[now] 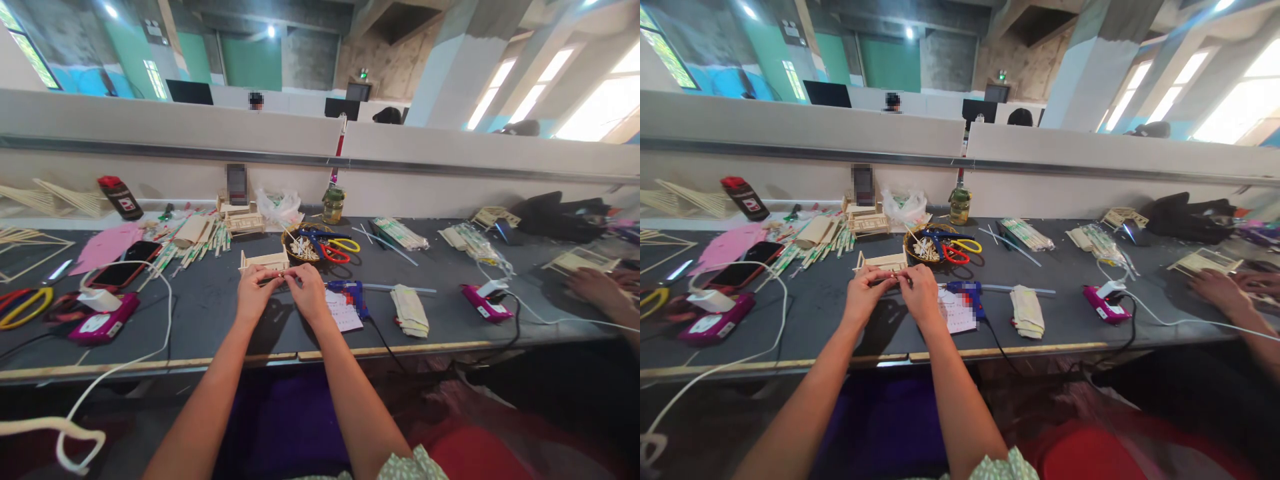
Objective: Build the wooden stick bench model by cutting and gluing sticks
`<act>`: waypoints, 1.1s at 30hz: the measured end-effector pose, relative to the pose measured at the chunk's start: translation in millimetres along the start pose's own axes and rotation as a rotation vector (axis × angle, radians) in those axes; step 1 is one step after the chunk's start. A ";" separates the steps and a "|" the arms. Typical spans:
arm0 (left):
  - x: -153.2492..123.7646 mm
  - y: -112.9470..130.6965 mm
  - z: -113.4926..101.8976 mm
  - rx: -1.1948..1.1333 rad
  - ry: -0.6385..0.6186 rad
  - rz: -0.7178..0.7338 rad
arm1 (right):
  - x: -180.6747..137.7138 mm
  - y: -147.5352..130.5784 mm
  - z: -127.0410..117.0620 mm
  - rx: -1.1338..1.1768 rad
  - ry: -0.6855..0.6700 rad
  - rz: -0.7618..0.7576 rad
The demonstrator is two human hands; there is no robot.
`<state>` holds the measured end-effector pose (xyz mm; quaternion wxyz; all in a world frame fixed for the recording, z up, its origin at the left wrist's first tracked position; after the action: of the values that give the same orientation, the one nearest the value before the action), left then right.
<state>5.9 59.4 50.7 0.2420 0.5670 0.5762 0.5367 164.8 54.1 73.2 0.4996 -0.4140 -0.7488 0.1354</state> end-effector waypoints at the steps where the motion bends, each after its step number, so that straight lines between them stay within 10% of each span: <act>1: -0.2 0.1 0.2 -0.015 -0.009 -0.002 | 0.1 0.8 -0.1 0.014 -0.005 0.000; 33: -5.4 45.6 -10.4 -0.190 -0.497 0.003 | 3.3 -8.3 -13.6 0.565 -0.358 0.091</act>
<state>16.0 40.9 92.8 0.4275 0.6570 0.4454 0.4327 172.0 48.6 86.8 0.4483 -0.2619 -0.7384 0.4303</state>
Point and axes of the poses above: each hand's wrist, its own x-axis towards the middle knuckle, its own z-axis out of the palm, y = z × x, the point moved 5 cm from there along x, towards the middle knuckle, and after that the axes turned 8 degrees about -z, right-handed, at the moved point
